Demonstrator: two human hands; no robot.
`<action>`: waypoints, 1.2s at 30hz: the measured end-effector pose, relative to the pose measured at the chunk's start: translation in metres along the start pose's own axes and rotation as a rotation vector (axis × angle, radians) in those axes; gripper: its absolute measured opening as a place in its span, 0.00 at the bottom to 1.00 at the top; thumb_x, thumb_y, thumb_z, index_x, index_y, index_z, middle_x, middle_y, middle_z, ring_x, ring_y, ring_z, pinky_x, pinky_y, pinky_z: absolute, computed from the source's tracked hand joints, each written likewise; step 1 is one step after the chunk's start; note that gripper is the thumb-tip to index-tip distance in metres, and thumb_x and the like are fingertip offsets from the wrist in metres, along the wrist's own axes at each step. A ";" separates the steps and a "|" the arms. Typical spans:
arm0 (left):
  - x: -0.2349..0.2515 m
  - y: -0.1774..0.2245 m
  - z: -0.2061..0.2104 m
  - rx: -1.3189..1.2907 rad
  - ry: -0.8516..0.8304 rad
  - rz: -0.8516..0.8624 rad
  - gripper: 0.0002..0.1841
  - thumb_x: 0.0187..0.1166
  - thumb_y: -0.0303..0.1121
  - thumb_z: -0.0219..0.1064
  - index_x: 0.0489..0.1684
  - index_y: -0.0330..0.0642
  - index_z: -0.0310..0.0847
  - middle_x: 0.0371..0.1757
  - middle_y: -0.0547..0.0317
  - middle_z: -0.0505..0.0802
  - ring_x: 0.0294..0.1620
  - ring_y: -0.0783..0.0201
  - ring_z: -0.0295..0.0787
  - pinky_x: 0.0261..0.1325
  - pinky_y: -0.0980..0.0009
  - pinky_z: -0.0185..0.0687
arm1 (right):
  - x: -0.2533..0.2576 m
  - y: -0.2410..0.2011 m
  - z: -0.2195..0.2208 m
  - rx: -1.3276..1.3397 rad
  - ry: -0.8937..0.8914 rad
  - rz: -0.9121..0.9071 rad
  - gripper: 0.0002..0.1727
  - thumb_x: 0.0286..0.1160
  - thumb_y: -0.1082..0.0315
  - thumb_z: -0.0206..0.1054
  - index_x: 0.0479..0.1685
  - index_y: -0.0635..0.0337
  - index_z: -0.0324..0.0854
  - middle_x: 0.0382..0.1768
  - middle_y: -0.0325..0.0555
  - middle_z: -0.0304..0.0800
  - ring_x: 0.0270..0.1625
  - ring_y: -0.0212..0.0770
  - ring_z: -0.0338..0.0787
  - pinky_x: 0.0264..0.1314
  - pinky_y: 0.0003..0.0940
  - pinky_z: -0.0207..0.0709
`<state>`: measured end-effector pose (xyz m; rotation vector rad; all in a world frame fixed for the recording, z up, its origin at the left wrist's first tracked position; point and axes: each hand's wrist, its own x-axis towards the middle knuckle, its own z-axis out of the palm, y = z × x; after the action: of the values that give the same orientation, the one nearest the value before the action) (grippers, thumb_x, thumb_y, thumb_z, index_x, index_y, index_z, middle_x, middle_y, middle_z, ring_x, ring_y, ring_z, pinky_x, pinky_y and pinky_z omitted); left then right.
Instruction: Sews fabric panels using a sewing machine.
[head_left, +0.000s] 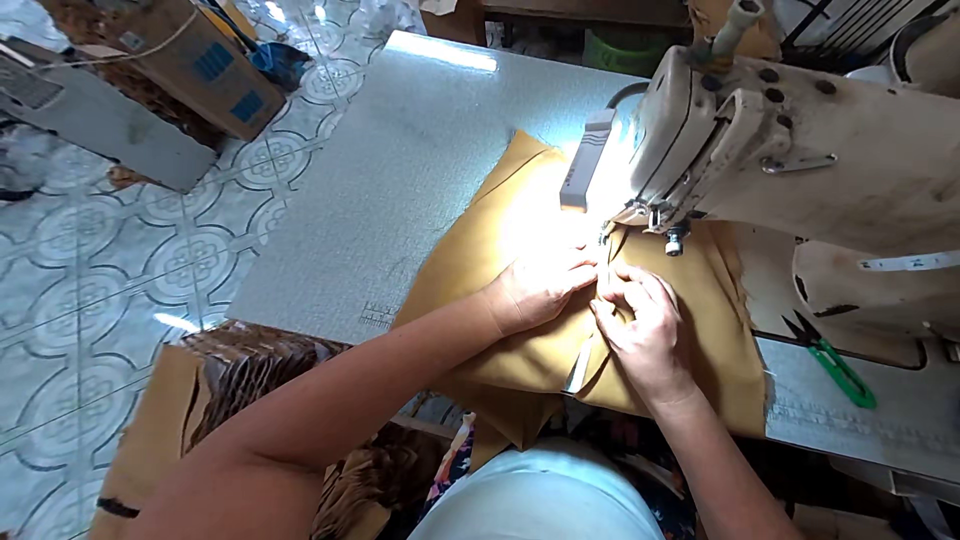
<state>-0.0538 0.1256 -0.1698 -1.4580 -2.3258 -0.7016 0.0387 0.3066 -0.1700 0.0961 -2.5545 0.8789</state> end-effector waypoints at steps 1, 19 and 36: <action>0.000 0.000 0.000 0.005 0.004 0.002 0.14 0.79 0.24 0.58 0.48 0.40 0.93 0.59 0.52 0.95 0.70 0.52 0.87 0.74 0.57 0.79 | -0.001 -0.002 0.001 0.012 0.026 0.006 0.07 0.65 0.64 0.78 0.34 0.56 0.92 0.53 0.50 0.92 0.62 0.47 0.88 0.67 0.40 0.81; -0.002 -0.001 0.003 0.021 0.066 -0.001 0.14 0.78 0.22 0.59 0.46 0.39 0.94 0.59 0.54 0.96 0.69 0.54 0.88 0.74 0.59 0.79 | 0.018 -0.025 -0.015 -0.140 -0.197 0.357 0.12 0.66 0.60 0.78 0.44 0.54 0.94 0.27 0.37 0.93 0.34 0.38 0.90 0.49 0.48 0.80; -0.001 0.001 -0.001 0.011 0.049 -0.009 0.15 0.78 0.22 0.59 0.53 0.39 0.92 0.58 0.53 0.95 0.66 0.55 0.89 0.71 0.59 0.80 | 0.002 -0.021 -0.004 -0.325 -0.100 0.048 0.17 0.72 0.59 0.65 0.55 0.47 0.95 0.33 0.42 0.95 0.39 0.46 0.92 0.57 0.60 0.76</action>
<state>-0.0530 0.1247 -0.1691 -1.4101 -2.2969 -0.7174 0.0428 0.2919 -0.1546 -0.0200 -2.7668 0.4748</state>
